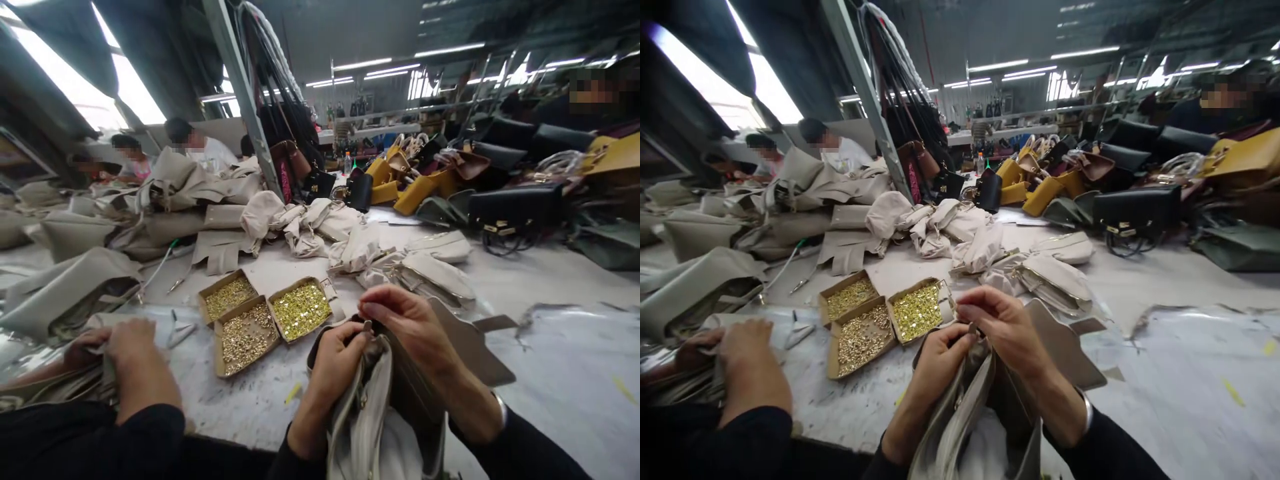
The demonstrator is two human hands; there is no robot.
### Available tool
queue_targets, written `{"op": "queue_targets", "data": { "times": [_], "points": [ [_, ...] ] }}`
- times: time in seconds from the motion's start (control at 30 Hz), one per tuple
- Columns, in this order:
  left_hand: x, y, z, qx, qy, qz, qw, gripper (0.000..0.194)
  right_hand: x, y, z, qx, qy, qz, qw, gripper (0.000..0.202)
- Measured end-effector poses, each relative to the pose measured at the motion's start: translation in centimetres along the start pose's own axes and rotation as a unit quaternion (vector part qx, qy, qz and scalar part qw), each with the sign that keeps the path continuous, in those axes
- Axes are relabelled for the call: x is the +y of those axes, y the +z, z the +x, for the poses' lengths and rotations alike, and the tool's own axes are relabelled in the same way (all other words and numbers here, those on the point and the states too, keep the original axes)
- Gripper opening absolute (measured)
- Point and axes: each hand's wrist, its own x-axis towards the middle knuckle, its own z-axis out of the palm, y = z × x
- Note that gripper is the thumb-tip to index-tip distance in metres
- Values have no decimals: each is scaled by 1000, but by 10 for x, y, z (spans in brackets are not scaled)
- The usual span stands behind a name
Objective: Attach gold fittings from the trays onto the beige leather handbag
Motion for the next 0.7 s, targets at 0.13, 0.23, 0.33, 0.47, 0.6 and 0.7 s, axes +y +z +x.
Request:
{"op": "queue_targets", "data": {
  "times": [0.13,0.23,0.33,0.47,0.6,0.7],
  "points": [
    [3,10,-7,50,-28,-68,996,25,25,-22,-36,66,36,-17,997,19],
    [5,20,-11,71,-22,-81,994,20,33,-28,-45,84,51,-9,995,21],
    [8,25,-14,89,-8,-55,994,20,36,-29,-44,79,62,11,995,23],
    [13,27,-18,97,9,-14,995,20,42,-32,-40,75,73,27,994,21],
    [15,30,-19,93,25,-2,995,20,47,-33,-42,84,64,26,994,17],
    [16,32,-18,96,36,7,995,20,47,-32,-44,93,90,49,990,18]
  ]
}}
